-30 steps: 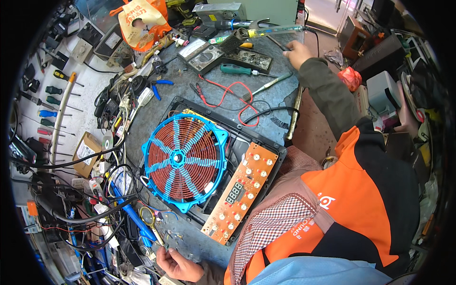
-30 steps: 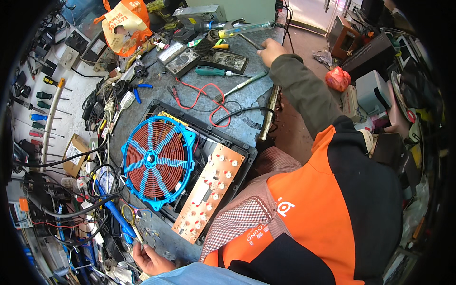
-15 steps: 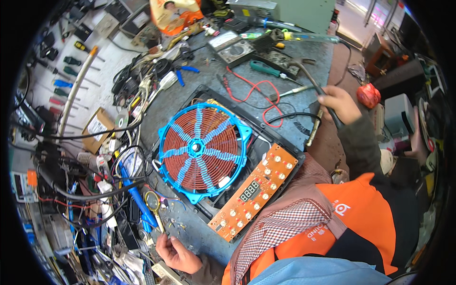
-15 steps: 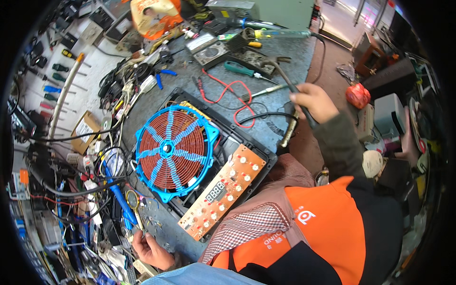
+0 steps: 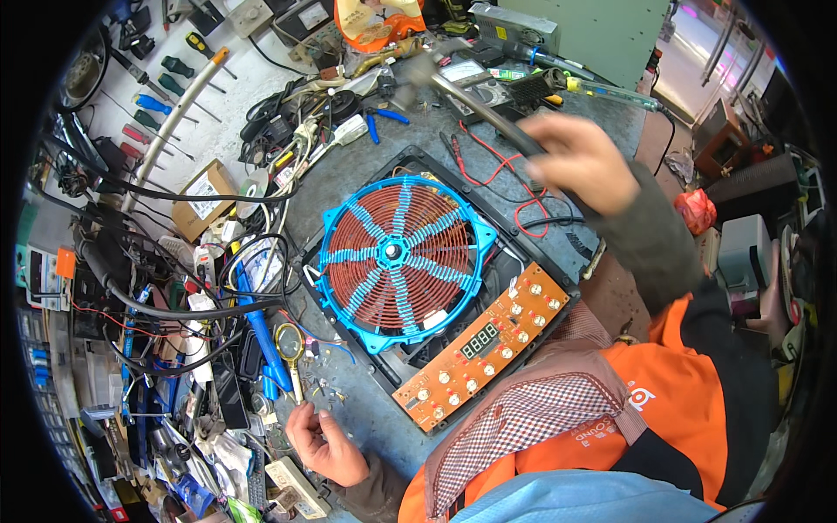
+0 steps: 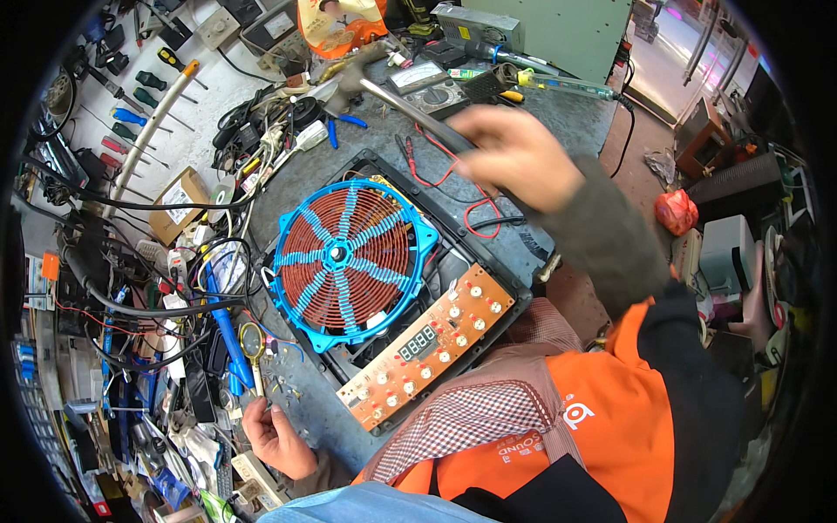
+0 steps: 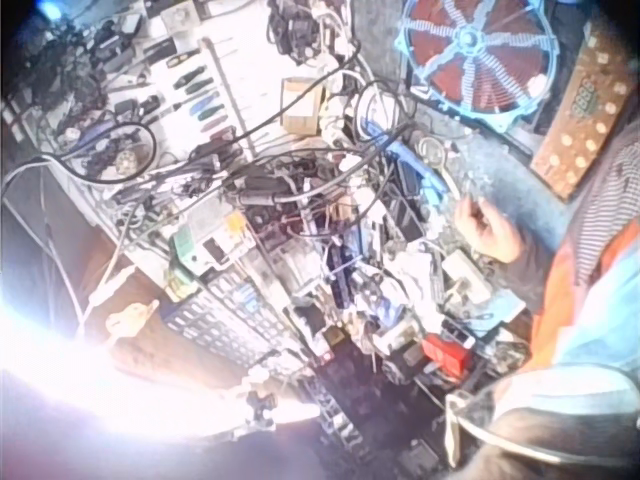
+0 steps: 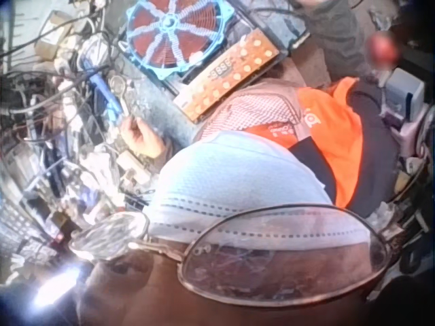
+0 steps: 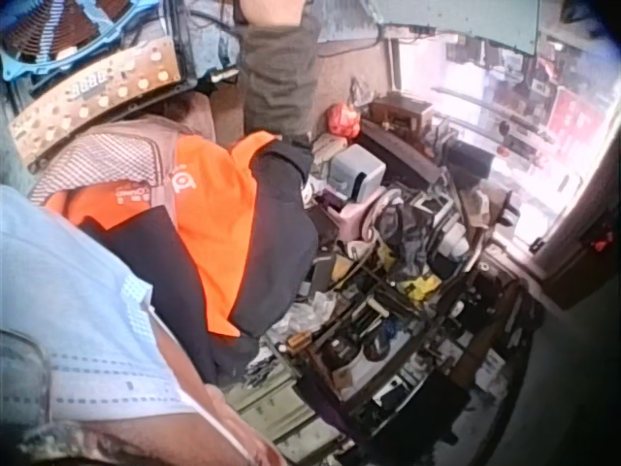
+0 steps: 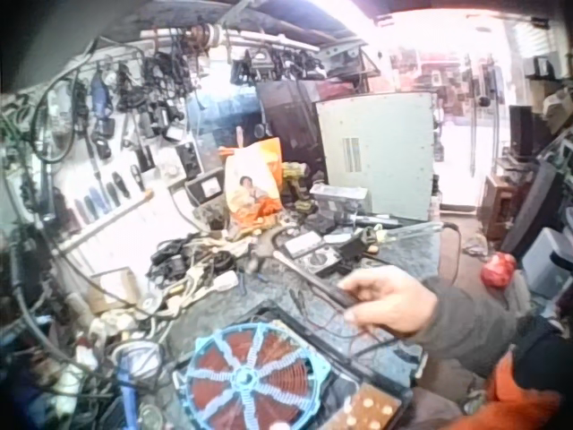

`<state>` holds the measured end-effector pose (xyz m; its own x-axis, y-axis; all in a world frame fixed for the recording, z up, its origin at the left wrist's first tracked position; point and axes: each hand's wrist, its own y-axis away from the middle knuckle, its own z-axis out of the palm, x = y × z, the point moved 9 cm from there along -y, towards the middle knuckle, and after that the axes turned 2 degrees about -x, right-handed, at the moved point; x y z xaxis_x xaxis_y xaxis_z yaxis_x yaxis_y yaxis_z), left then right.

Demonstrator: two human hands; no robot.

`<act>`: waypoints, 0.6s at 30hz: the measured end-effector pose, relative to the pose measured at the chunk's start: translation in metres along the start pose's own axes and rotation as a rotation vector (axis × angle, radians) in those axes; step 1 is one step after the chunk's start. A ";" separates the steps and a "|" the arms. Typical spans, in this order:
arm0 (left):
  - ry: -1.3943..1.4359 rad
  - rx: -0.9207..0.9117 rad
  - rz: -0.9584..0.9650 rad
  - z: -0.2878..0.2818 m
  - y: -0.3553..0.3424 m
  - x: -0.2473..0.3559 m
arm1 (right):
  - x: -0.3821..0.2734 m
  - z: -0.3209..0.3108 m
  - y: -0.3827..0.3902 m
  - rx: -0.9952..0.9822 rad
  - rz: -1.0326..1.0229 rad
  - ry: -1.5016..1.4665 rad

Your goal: The person uses a screwdriver to remove and reattach screws on a blue fan and a circuit board with a digital display, then handles a black induction cooktop, removing its back cover and manipulating internal components. The person works at a cluttered bench with tools and wires.

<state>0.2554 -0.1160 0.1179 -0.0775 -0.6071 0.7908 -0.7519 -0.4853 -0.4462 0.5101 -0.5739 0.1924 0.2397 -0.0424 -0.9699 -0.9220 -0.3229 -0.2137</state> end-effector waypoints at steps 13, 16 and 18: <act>-0.180 -0.049 -0.203 0.014 -0.018 -0.050 | 0.122 0.018 -0.375 0.317 -0.032 0.765; -0.219 -0.044 -0.215 0.017 -0.023 -0.057 | 0.151 0.015 -0.392 0.343 -0.034 0.714; -0.243 -0.045 -0.232 0.019 -0.025 -0.057 | 0.168 0.012 -0.389 0.381 -0.067 0.660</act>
<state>0.2910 -0.0812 0.0757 0.2532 -0.6182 0.7441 -0.7597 -0.6033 -0.2427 0.9053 -0.4440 0.1115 0.3203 -0.6290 -0.7084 -0.9117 -0.0017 -0.4108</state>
